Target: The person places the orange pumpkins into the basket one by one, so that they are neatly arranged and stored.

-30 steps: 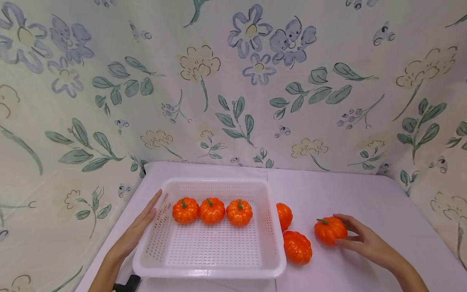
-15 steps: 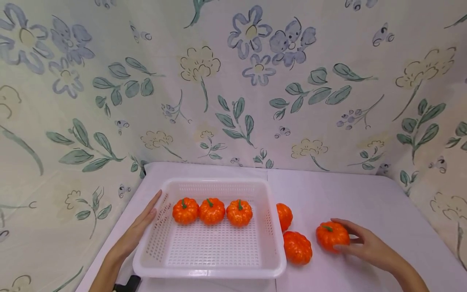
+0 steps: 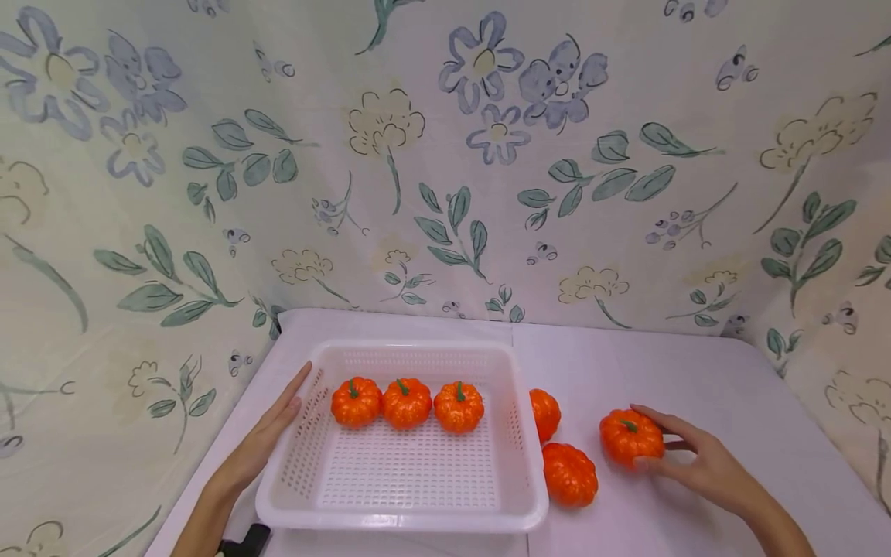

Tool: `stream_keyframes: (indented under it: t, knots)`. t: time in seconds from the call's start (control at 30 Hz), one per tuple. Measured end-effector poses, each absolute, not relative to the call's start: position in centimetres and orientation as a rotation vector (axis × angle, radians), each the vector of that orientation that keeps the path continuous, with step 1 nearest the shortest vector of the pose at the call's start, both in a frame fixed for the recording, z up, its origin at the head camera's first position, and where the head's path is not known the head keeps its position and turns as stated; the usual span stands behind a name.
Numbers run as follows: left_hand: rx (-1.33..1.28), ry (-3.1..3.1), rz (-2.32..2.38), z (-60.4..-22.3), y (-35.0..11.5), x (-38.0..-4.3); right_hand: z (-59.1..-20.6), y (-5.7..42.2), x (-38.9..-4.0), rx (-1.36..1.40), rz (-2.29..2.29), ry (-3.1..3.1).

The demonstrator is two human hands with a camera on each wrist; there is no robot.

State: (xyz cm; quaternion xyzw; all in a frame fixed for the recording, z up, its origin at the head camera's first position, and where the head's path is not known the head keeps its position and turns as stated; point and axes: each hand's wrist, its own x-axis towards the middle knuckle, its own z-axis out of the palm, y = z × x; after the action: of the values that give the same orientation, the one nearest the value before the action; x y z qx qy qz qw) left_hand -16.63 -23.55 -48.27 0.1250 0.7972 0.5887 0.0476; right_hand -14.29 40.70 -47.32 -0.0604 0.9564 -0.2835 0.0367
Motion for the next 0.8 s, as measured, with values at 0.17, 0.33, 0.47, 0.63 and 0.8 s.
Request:
stream_keyframes:
  t: [0.17, 0.33, 0.47, 0.63, 0.8]
  knots:
    - [0.376, 2.423, 1.798, -48.4, -23.5, -16.7, -46.0, 39.7, -14.6, -0.348, -1.008, 3.042]
    - [0.380, 2.433, 1.793, -48.4, -23.5, -16.7, -44.0, 38.1, -15.5, -0.473, -1.094, 3.078]
    - [0.374, 2.445, 1.785, -48.3, -23.6, -16.6, -42.6, 36.7, -16.4, -0.461, -1.086, 3.069]
    - [0.354, 2.436, 1.783, -48.3, -23.6, -16.7, -41.4, 35.0, -17.7, -0.495, -1.072, 3.051]
    - [0.350, 2.440, 1.780, -48.3, -23.6, -16.7, -39.8, 33.2, -18.9, -0.601, -1.092, 2.991]
